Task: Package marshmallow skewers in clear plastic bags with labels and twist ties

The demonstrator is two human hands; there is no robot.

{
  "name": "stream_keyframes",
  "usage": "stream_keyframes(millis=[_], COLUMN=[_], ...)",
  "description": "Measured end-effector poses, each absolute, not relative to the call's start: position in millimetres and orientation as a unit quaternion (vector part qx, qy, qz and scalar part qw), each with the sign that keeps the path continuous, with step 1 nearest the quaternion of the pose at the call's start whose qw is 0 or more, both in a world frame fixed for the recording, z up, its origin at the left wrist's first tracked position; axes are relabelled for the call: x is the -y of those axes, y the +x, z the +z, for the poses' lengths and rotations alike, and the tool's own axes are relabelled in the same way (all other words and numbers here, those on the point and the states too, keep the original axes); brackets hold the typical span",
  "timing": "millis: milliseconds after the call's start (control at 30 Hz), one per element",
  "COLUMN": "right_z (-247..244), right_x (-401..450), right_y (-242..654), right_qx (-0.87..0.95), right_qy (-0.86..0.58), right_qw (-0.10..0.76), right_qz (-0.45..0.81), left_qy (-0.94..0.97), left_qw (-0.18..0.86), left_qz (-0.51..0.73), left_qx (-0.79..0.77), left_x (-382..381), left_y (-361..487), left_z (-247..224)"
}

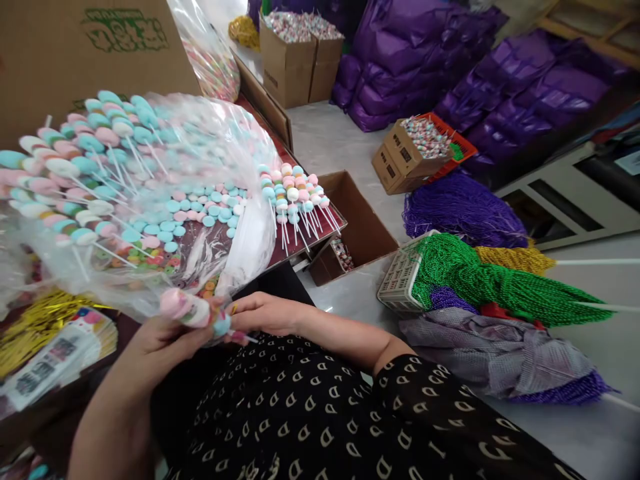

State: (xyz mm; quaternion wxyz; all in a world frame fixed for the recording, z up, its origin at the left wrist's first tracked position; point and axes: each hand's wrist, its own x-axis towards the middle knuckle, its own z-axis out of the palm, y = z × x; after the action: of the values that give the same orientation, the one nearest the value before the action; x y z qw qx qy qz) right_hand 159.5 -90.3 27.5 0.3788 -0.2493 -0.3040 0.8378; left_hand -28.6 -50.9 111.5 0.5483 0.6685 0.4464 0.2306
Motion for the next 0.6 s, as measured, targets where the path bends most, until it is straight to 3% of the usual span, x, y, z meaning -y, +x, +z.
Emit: stream_keyframes(millis=[167, 300, 367, 400, 600], right_z=[40, 34, 16, 4, -72], right_x=[127, 128, 121, 117, 101], right_y=[214, 293, 334, 352, 421], right_qx=[0.232, 0.211, 0.168, 0.142, 0.147], right_qy=[-0.341, -0.491, -0.627, -0.706, -0.831], right_qw=[0.548, 0.693, 0.678, 0.632, 0.487], right_qz=[0.727, 0.484, 0.344, 0.286, 0.224], left_qy=[0.671, 0.621, 0.574, 0.55, 0.48], left_qw=[0.601, 0.585, 0.563, 0.558, 0.558], left_qz=[0.218, 0.34, 0.408, 0.432, 0.471], left_qx=[-0.375, -0.396, -0.433, -0.447, -0.487], left_x=[54, 52, 49, 48, 46], left_y=[-12, -26, -35, -38, -46], left_z=[90, 75, 70, 69, 69])
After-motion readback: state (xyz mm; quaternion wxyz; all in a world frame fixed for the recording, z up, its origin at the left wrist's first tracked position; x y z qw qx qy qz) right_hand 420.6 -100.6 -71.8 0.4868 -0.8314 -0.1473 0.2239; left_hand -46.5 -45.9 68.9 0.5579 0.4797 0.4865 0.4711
